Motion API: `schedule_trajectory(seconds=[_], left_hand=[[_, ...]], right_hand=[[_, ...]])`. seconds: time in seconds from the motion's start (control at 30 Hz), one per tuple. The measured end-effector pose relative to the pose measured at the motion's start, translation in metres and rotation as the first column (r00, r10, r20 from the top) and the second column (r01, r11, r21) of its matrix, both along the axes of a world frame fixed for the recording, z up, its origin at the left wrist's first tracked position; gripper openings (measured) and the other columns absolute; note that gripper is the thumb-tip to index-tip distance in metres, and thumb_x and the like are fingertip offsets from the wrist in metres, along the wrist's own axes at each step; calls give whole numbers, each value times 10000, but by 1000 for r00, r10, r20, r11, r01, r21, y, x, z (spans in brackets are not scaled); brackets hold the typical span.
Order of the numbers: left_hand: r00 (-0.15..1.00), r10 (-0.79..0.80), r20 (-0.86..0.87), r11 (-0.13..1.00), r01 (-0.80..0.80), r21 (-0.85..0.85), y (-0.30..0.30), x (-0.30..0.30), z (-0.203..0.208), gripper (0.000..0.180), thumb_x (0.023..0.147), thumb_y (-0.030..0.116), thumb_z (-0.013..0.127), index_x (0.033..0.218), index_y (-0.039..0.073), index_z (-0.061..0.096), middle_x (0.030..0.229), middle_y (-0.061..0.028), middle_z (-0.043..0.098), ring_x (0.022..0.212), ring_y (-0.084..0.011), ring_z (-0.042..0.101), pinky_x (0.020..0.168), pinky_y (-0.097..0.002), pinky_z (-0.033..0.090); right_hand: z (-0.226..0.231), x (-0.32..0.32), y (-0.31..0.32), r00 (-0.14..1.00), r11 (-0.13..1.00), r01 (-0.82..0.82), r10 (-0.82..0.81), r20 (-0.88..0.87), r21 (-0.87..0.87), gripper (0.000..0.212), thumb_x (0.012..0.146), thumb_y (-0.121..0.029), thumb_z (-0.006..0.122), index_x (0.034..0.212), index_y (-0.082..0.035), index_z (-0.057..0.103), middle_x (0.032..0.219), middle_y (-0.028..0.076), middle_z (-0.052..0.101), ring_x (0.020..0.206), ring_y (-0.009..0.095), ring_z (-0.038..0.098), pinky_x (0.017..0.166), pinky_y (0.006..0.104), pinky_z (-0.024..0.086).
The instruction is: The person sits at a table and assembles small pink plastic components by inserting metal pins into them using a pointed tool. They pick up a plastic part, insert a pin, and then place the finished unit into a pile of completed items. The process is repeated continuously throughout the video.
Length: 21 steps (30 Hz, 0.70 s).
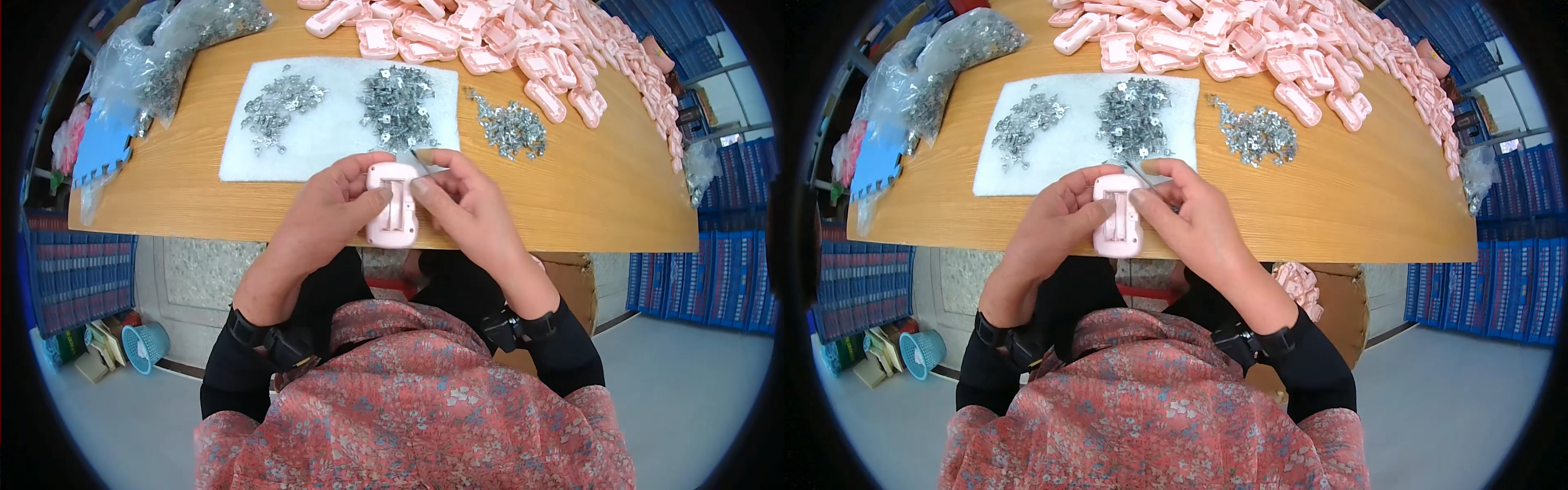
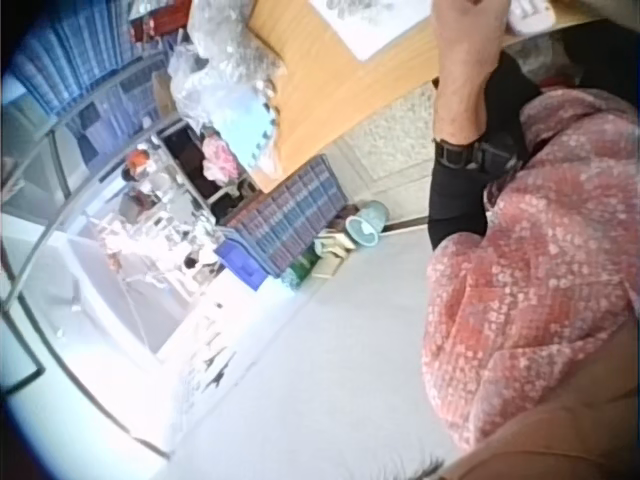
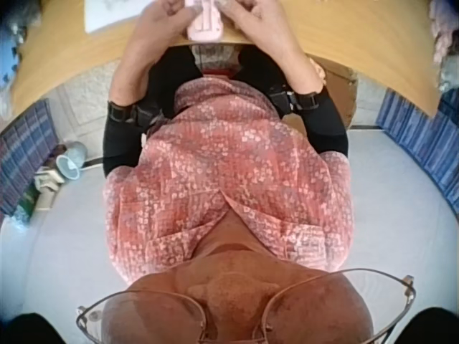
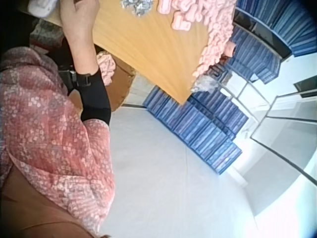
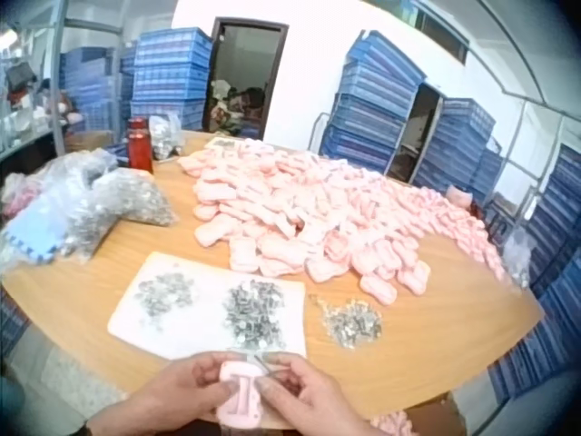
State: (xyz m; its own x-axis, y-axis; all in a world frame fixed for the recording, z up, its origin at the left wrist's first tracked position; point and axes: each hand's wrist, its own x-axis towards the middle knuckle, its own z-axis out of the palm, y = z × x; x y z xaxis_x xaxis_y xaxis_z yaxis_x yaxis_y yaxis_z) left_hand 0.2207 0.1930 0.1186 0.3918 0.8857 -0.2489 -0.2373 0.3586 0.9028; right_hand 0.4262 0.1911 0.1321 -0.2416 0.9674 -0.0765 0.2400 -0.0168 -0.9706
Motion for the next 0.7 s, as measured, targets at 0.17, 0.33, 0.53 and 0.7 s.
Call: schedule_trajectory(seconds=[0.17, 0.33, 0.53, 0.7], left_hand=[[999, -8, -49, 998, 11, 63, -7, 8, 5, 415, 950, 12, 535, 1359, -27, 481, 1182, -77, 638, 1009, -122, 633, 885, -272, 526], [911, 7, -413, 946, 128, 298, -7, 11, 11, 377, 963, 42, 459, 1335, -5, 499, 1092, -73, 646, 911, -127, 641, 812, -274, 536], [1000, -6, 16, 1000, 6, -20, -6, 12, 11, 376, 1048, 282, 425, 1329, 38, 483, 781, -24, 523, 611, -119, 519, 555, -270, 475], [911, 20, 411, 985, 52, -162, -5, 8, 1, 428, 1028, 328, 492, 1336, 31, 489, 811, -33, 535, 611, -134, 511, 569, -288, 451]], right_hand=[[9, -1, 3, 992, 981, -100, 86, -87, -167, 297, 977, -154, 616, 1218, 14, 572, 873, -27, 622, 750, 32, 558, 664, 205, 460], [20, 1, 0, 990, 994, -111, 110, 87, 3, 252, 972, -149, 604, 1156, 23, 611, 842, 46, 654, 748, 78, 590, 668, 243, 474], [20, 2, -9, 996, 977, 74, -84, 40, 199, 222, 995, -129, 534, 1151, 13, 603, 803, 105, 655, 736, 132, 614, 677, 274, 486], [1, -5, -13, 994, 947, 79, -52, -95, 310, 202, 994, -78, 477, 1145, 5, 582, 756, 74, 603, 690, 130, 580, 653, 283, 477]])
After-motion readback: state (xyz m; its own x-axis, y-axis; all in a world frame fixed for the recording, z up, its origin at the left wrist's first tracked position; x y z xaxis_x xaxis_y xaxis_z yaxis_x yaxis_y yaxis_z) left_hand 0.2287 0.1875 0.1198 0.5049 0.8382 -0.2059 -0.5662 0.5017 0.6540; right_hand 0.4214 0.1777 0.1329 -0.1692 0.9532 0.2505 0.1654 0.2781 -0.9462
